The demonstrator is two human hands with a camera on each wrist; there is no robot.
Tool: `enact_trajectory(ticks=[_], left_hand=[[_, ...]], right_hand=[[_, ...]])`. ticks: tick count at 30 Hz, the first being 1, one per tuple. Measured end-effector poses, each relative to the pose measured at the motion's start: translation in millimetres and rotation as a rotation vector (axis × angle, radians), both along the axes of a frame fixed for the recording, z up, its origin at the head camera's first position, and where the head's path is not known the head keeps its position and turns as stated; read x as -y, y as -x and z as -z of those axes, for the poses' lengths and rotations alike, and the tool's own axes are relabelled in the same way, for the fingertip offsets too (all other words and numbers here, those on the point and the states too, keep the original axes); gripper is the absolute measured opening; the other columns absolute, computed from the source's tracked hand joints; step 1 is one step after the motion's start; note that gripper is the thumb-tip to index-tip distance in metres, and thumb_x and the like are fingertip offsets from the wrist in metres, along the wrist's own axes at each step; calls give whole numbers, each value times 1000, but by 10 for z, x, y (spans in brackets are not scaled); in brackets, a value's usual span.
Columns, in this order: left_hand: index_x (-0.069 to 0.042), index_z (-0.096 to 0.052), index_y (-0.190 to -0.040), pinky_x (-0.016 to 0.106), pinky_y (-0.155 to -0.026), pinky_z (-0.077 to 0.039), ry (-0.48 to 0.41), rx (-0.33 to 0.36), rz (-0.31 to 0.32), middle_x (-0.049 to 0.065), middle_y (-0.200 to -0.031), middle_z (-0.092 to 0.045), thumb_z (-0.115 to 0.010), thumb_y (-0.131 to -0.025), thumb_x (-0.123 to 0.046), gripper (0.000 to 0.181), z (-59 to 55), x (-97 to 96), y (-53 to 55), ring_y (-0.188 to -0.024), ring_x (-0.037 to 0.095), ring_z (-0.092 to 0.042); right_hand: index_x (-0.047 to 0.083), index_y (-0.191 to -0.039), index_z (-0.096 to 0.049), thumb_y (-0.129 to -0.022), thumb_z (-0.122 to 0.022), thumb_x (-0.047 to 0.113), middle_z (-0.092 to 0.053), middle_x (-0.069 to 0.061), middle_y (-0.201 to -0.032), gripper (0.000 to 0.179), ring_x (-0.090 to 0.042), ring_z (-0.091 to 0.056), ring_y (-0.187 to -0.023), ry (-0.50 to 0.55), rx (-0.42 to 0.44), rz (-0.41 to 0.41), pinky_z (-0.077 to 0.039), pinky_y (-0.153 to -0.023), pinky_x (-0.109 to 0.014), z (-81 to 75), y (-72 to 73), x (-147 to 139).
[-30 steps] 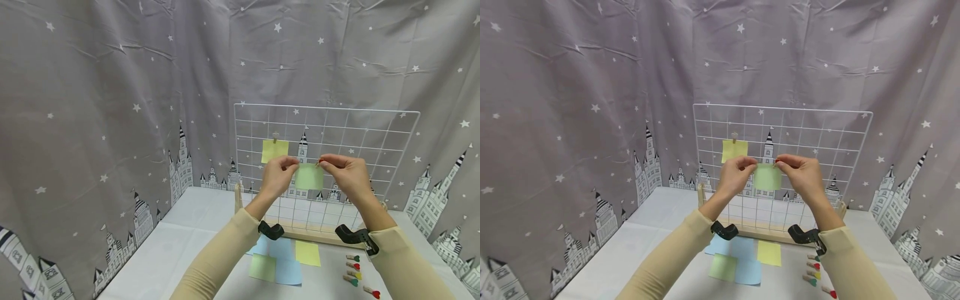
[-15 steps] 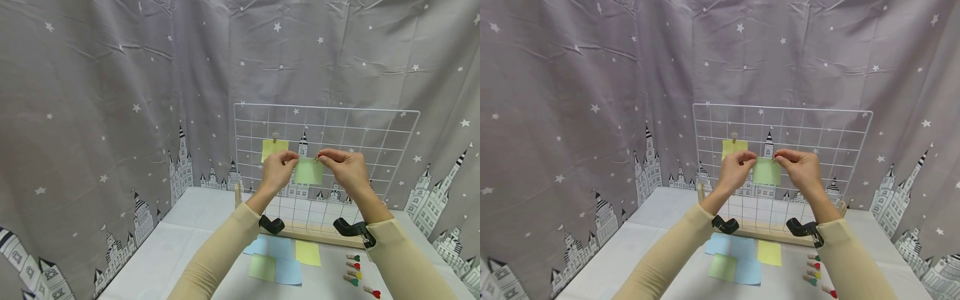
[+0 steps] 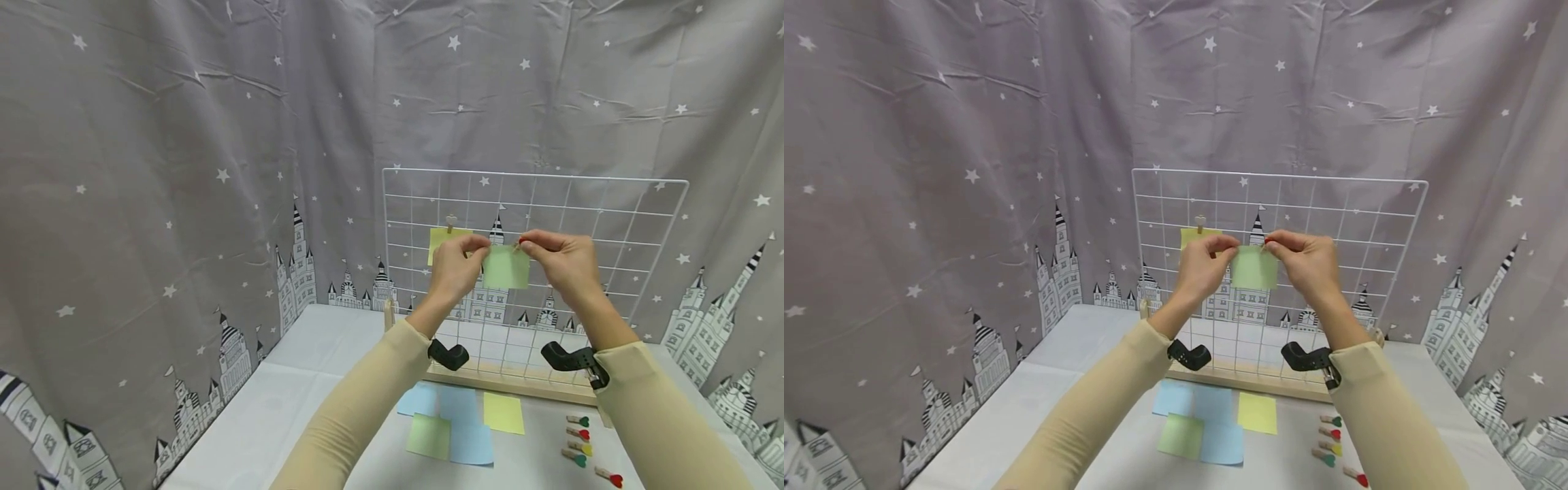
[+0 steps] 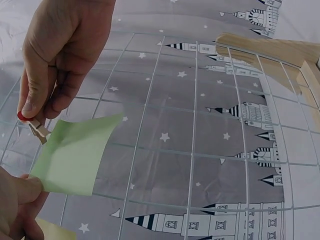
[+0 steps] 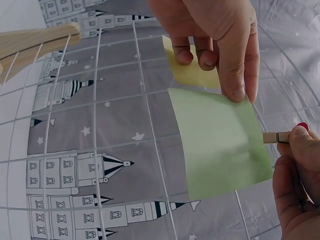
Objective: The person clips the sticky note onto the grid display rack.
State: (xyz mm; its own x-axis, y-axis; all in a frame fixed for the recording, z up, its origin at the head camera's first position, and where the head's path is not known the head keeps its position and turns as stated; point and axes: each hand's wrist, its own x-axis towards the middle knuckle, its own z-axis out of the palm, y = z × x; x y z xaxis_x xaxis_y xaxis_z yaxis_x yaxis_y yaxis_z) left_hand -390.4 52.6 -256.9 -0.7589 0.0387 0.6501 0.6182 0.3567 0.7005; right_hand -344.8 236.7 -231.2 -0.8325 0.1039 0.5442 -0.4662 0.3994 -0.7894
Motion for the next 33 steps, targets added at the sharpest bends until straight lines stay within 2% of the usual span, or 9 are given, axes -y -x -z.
enact_trajectory(ticks=[3, 9, 17, 22, 25, 30, 33], left_hand=[[-15, -80, -104, 21, -62, -42, -1, -1, -7, -1, -102, -81, -73, -95, -16, 12, -22, -5, 9, -75, 7, -61], [-16, -80, -104, 22, -70, -45, 8, -21, -44, -2, -103, -81, -73, -95, -17, 11, -78, -27, 33, -84, 10, -67], [-18, -80, -103, 26, -79, -49, -7, -1, -78, -4, -102, -81, -74, -94, -20, 11, -101, -76, 52, -95, 11, -71], [-21, -79, -103, 30, -84, -51, -23, 9, -102, -5, -103, -80, -74, -94, -22, 10, -109, -96, 56, -102, 12, -71], [-22, -78, -103, 32, -85, -51, -36, 23, -114, -6, -104, -80, -74, -94, -23, 9, -126, -101, 54, -105, 13, -71], [-23, -77, -103, 31, -82, -51, -41, 49, -128, -8, -103, -80, -74, -94, -26, 9, -151, -115, 45, -105, 12, -71], [-23, -78, -103, 30, -79, -51, -42, 51, -138, -8, -103, -80, -75, -94, -26, 10, -152, -124, 44, -103, 13, -71]], right_hand=[[-4, -116, -74, -95, -75, 17, -75, 25, -86, 29, 4, -68, -93, 19, -23, -21, -55, -80, -13, -29, 32, 6], [-3, -114, -76, -94, -76, 13, -76, 23, -85, 25, 5, -70, -90, 55, -68, -33, -54, -80, -12, -97, 72, 14], [-2, -113, -76, -91, -80, 17, -74, 29, -80, 29, 9, -69, -88, 75, -82, 31, -52, -78, -10, -153, 110, 56], [0, -112, -78, -91, -80, 19, -73, 30, -80, 28, 9, -67, -91, 25, -63, 74, -51, -78, -10, -186, 125, 93], [3, -111, -79, -92, -79, 20, -76, 25, -85, 26, 9, -67, -92, -12, -53, 99, -51, -77, -11, -211, 130, 104], [6, -111, -80, -94, -78, 21, -78, 22, -88, 23, 8, -65, -94, -63, -25, 120, -51, -76, -11, -233, 141, 109], [8, -110, -80, -94, -77, 22, -80, 15, -92, 21, 8, -65, -91, -102, -30, 138, -51, -72, -12, -234, 154, 129]])
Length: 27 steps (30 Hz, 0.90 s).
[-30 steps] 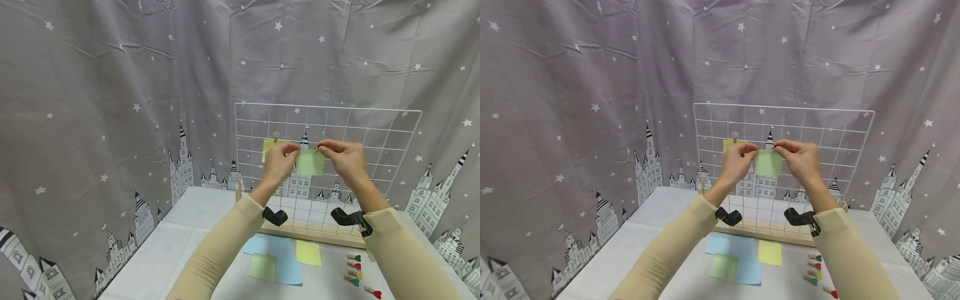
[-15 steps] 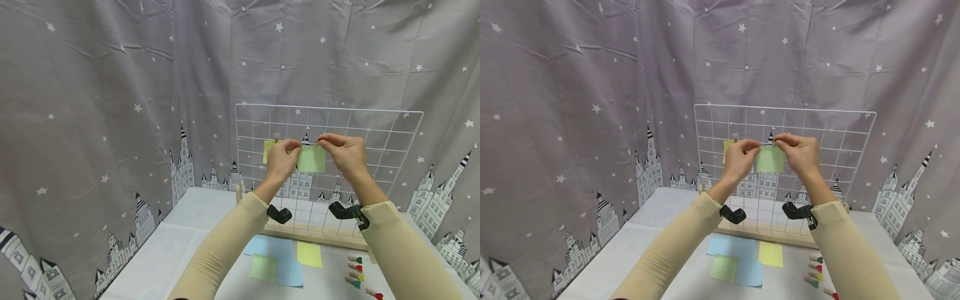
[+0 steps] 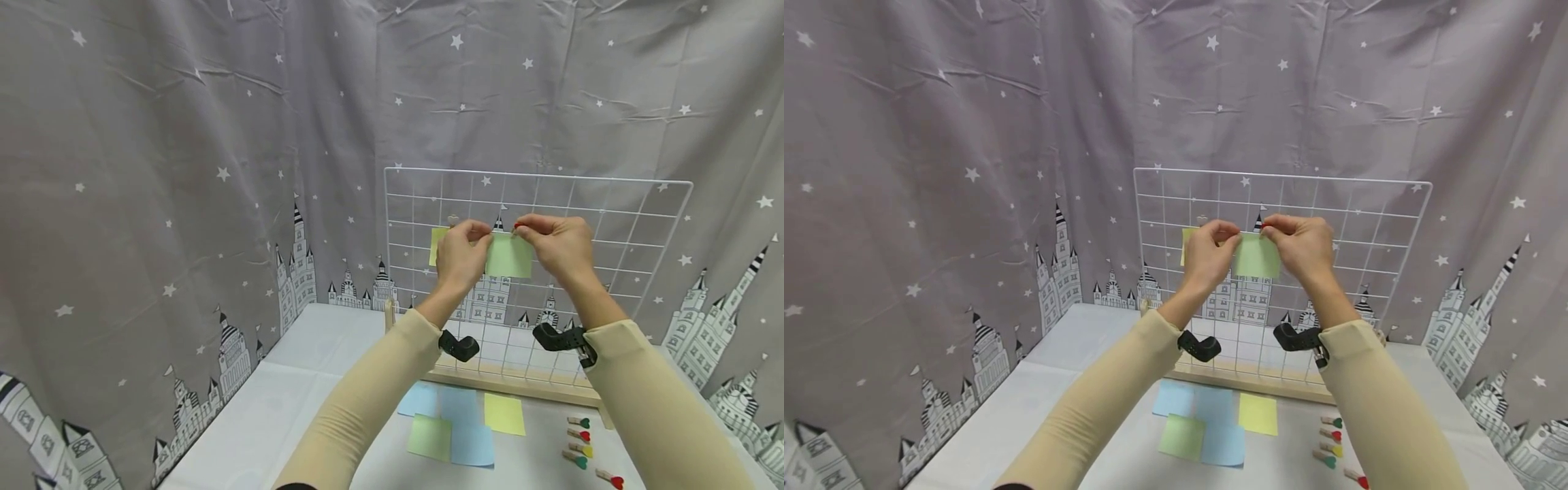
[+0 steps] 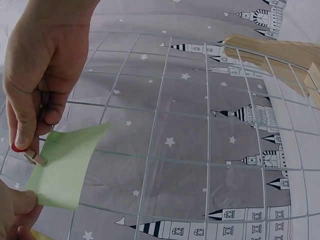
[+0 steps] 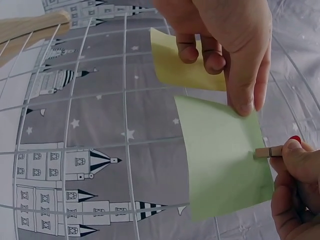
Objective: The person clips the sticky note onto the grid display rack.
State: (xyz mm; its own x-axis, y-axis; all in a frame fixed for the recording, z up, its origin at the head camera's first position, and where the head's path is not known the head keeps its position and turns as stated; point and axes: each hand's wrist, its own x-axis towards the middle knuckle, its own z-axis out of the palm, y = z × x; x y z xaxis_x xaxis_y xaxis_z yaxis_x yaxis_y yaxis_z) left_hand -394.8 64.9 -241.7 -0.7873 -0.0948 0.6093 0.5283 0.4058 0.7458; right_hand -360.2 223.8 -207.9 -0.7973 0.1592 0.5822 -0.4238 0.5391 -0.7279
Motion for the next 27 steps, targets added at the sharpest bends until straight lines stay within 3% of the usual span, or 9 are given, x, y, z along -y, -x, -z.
enact_trajectory(ticks=[2, 5, 10, 19, 24, 27], left_hand=[[-23, -78, -102, 31, -78, -51, 2, -3, -11, -9, -102, -80, -75, -94, -27, 9, 0, -4, -2, -102, 13, -71], [-24, -78, -101, 31, -79, -52, 7, -7, -24, -9, -102, -80, -75, -94, -27, 8, 3, -4, -1, -102, 13, -71], [-25, -78, -100, 32, -80, -52, 9, -2, -23, -9, -103, -80, -76, -93, -27, 8, 3, -8, 1, -103, 13, -71], [-21, -78, -106, 36, -85, -53, 5, -6, -9, -7, -108, -80, -74, -94, -26, 13, -21, 0, -24, -105, 15, -71], [-21, -77, -108, 31, -78, -51, -5, 0, 5, -5, -110, -79, -74, -95, -24, 13, 2, -2, -42, -89, 11, -71], [-22, -77, -107, 27, -73, -49, -11, -12, 4, -6, -109, -80, -74, -95, -24, 12, 6, -10, -42, -79, 7, -67]], right_hand=[[10, -110, -81, -94, -77, 21, -81, 5, -98, 20, 7, -65, -89, -33, -8, 20, -51, -70, -12, -4, 4, 19], [10, -112, -81, -95, -76, 21, -79, -8, -108, 21, -5, -70, -96, -84, -17, 35, -49, -68, -11, -14, 0, 45], [9, -116, -79, -97, -73, 18, -77, -13, -114, 22, -28, -72, -112, -136, -12, 38, -47, -69, -8, -35, -9, 66], [11, -125, -75, -100, -68, 18, -75, -12, -121, 27, -31, -70, -119, -177, 41, 56, -48, -70, -15, -108, -29, 104], [12, -129, -73, -101, -66, 19, -74, -12, -123, 29, -31, -69, -120, -158, 76, 63, -49, -72, -18, -103, -54, 121], [11, -128, -73, -101, -66, 17, -75, -13, -121, 29, -31, -70, -119, -140, 50, 62, -48, -72, -14, -102, -60, 111]])
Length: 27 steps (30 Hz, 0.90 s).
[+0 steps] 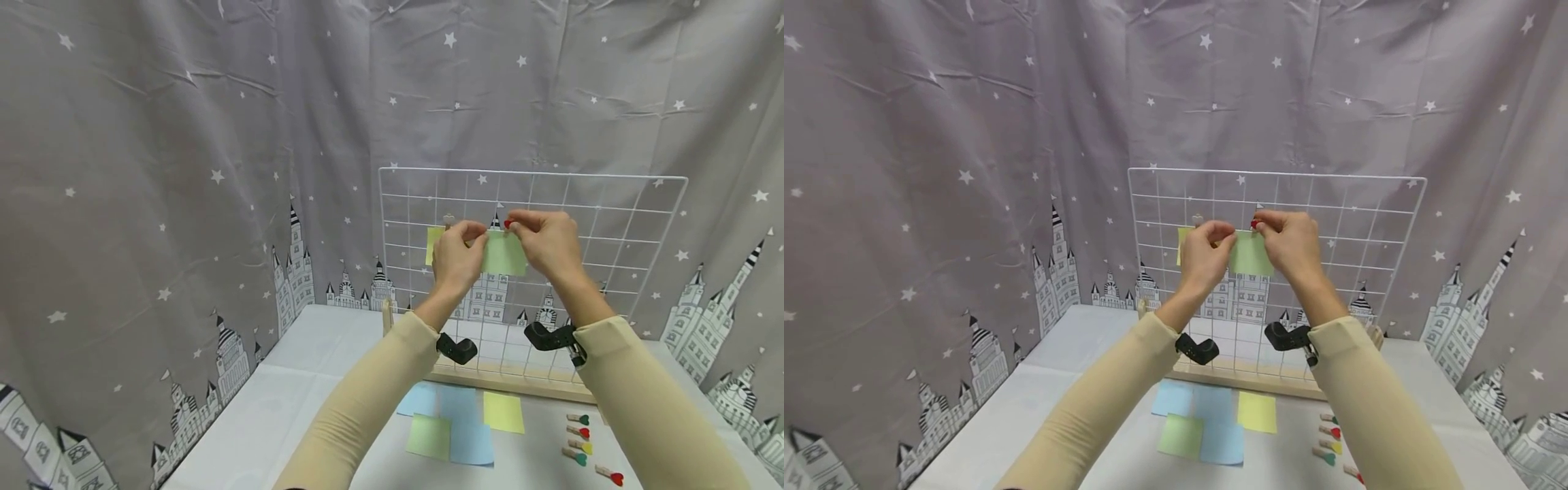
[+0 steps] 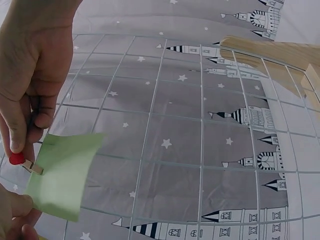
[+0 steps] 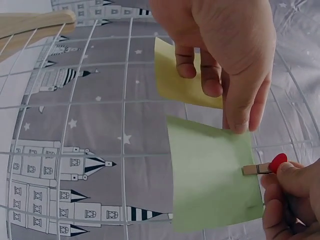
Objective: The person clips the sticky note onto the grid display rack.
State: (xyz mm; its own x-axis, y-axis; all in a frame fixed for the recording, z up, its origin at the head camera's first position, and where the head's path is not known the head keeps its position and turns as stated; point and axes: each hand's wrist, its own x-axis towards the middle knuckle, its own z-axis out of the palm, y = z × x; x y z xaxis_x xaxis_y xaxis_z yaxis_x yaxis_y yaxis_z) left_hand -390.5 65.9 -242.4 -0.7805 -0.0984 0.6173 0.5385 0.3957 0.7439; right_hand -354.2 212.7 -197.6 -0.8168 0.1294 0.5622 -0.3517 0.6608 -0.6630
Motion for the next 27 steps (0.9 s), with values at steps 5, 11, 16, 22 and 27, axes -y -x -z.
enact_trajectory(ticks=[5, 11, 16, 22, 27], left_hand=[[-19, -78, -105, 24, -72, -48, -9, -71, -2, -5, -105, -80, -74, -94, -21, 12, -22, 5, 13, -75, 5, -65], [-16, -78, -104, 23, -72, -48, -36, -92, 22, -2, -104, -81, -74, -93, -15, 11, -6, 30, -10, -75, 7, -66], [-14, -77, -105, 23, -73, -50, -43, -76, 36, -1, -104, -81, -73, -94, -13, 12, 80, 49, -18, -77, 8, -69], [-14, -77, -104, 22, -72, -50, -46, -78, 37, 0, -102, -80, -73, -94, -13, 11, 169, 83, -23, -75, 7, -67], [-13, -77, -103, 22, -68, -50, -60, -86, 50, 2, -102, -80, -74, -93, -13, 10, 224, 133, -26, -70, 8, -64]], right_hand=[[10, -126, -74, -100, -66, 13, -75, -13, -121, 27, -28, -71, -117, 41, -72, 3, -48, -72, -8, -24, -20, -17], [13, -127, -74, -100, -66, 14, -73, -9, -127, 28, -22, -70, -118, 122, -69, 3, -50, -77, -6, -28, -64, -21], [13, -126, -74, -100, -67, 15, -73, -9, -127, 27, -20, -71, -115, 156, -67, -3, -51, -73, -7, 32, -103, -30], [13, -123, -76, -99, -69, 18, -74, -8, -124, 25, 3, -66, -92, 175, -77, 5, -48, -63, -9, 107, -136, -46], [12, -124, -76, -100, -69, 20, -75, -9, -123, 26, 10, -64, -88, 193, -86, 3, -48, -66, -8, 146, -169, -77]])
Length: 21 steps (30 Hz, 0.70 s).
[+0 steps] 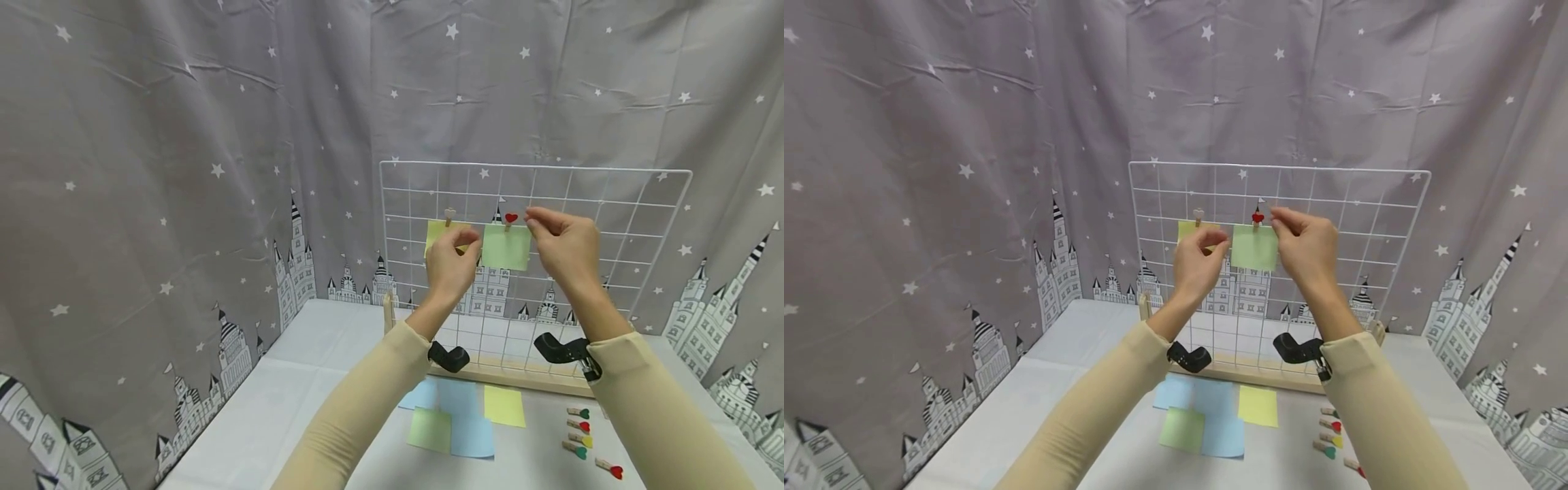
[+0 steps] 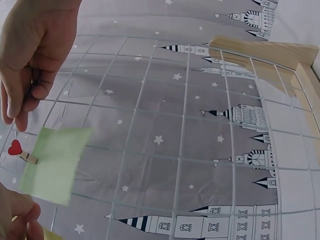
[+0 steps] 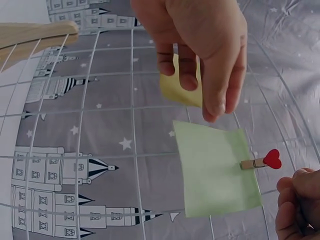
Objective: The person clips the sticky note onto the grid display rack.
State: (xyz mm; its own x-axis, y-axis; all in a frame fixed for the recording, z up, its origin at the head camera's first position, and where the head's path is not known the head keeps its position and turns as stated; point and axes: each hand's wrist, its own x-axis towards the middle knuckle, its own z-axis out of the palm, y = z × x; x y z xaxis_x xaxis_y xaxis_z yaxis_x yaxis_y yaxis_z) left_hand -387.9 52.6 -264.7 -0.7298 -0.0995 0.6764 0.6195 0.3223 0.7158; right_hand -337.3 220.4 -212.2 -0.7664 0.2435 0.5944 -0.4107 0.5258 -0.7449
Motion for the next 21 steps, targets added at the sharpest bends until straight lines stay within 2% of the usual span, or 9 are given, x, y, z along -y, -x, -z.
enact_trajectory(ticks=[13, 21], left_hand=[[-13, -76, -105, 26, -67, -51, 4, 30, 39, -2, -103, -78, -74, -95, -17, 12, 171, 152, -19, -72, 9, -62], [-18, -77, -101, 25, -68, -48, 14, 46, -1, -5, -99, -78, -77, -91, -16, 10, 245, 185, -13, -71, 6, -61]], right_hand=[[12, -130, -72, -101, -67, 31, -72, -9, -128, 35, 8, -64, -99, 15, 77, -10, -50, -77, -7, 120, -73, -115], [13, -129, -73, -100, -68, 32, -74, -11, -125, 34, 12, -62, -91, -10, 52, 11, -49, -72, -7, 230, -80, -126]])
